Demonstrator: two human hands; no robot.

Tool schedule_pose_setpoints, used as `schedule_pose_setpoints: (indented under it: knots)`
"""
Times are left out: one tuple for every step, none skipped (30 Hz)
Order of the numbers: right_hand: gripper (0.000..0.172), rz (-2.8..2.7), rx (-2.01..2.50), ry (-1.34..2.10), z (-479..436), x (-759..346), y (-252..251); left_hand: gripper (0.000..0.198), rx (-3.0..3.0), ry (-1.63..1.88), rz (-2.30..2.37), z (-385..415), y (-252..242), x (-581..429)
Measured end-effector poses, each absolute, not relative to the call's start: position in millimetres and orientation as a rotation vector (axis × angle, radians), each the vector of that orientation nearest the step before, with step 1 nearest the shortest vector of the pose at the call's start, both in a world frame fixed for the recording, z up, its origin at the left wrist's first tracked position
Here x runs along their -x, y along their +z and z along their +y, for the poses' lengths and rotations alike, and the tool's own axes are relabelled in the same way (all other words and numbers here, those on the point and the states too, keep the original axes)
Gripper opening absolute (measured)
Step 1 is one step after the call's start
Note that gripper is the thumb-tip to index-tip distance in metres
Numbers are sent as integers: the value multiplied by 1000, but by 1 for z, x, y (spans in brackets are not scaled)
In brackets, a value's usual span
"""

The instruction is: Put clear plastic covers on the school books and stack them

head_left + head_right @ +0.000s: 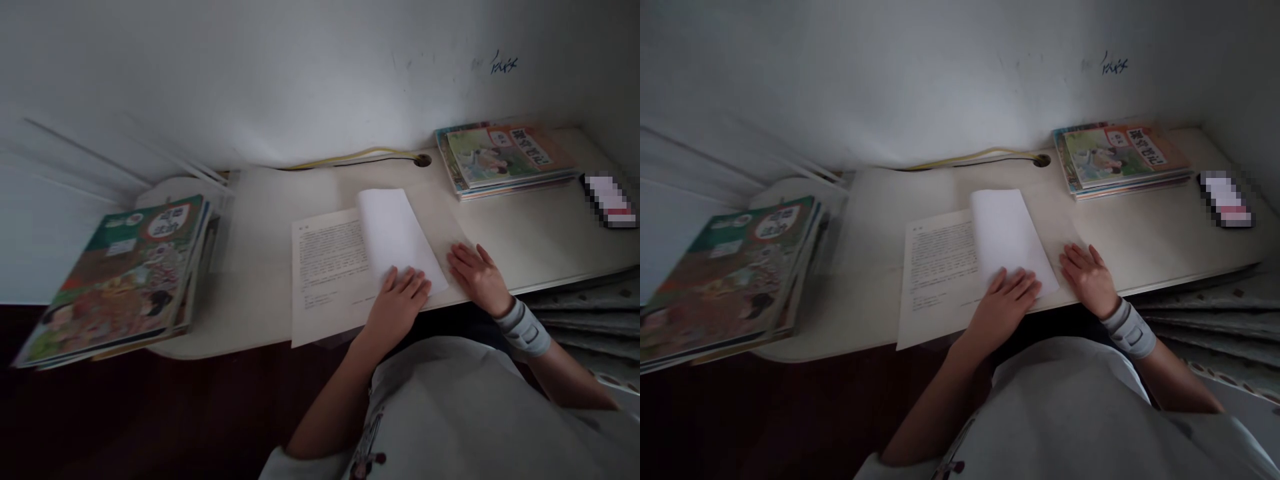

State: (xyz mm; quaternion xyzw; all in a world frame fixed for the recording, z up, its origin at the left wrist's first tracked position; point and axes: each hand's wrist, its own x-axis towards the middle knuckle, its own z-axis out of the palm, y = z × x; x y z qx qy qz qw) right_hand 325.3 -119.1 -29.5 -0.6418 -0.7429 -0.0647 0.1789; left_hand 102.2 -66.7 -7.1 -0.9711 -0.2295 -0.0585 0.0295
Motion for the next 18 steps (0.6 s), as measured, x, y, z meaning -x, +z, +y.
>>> schedule_pose_setpoints:
  knots:
    - [31, -2092, 1808, -169, -119, -326, -30, 31, 2993, -178, -718, -67, -7, -104]
    - [31, -2084, 1802, -152, -119, -326, -30, 31, 2992, -177, -729, -67, -8, -106]
    - [31, -2079, 1797, -134, -119, -327, -30, 31, 2991, -180, -741, -68, -8, -108]
    - [31, -2075, 1794, -119, -119, -328, -30, 31, 2993, -183, -752, -68, -9, -111]
    - [32, -2072, 1793, -108, -119, -328, -31, 31, 2994, -187, -762, -68, -9, -112]
    - [33, -2068, 1793, -101, -119, -329, -31, 31, 2995, -192, -771, -68, -10, -114]
    - [33, -2065, 1793, -95, -119, -329, -31, 31, 2994, -198, -776, -68, -10, -115]
    - [34, -2063, 1794, -88, -119, -329, -31, 31, 2992, -204, -779, -68, -10, -116]
    - [34, -2063, 1797, -82, -119, -329, -30, 31, 2990, -211, -784, -69, -11, -117]
    - [34, -2065, 1804, -80, -120, -329, -30, 31, 2989, -215, -787, -70, -11, -117]
    - [35, -2071, 1815, -87, -120, -328, -29, 32, 2990, -218, -793, -71, -12, -117]
    - [36, -2081, 1832, -103, -121, -327, -28, 32, 2992, -217, -799, -73, -13, -117]
    - [37, -2093, 1856, -130, -121, -326, -27, 33, 2996, -214, -808, -74, -13, -117]
    - [38, -2111, 1881, -162, -121, -324, -25, 33, 3003, -207, -816, -75, -13, -117]
    - [39, -2133, 1906, -195, -121, -322, -24, 33, 3016, -188, -819, -75, -12, -117]
    - [41, -2158, 1930, -223, -121, -320, -21, 34, 3040, -154, -809, -73, -9, -118]
    - [42, -2183, 1953, -243, -121, -318, -19, 35, 3075, -106, -784, -69, -5, -119]
    - [42, -2202, 1979, -256, -120, -315, -17, 36, 3114, -43, -746, -63, 0, -121]
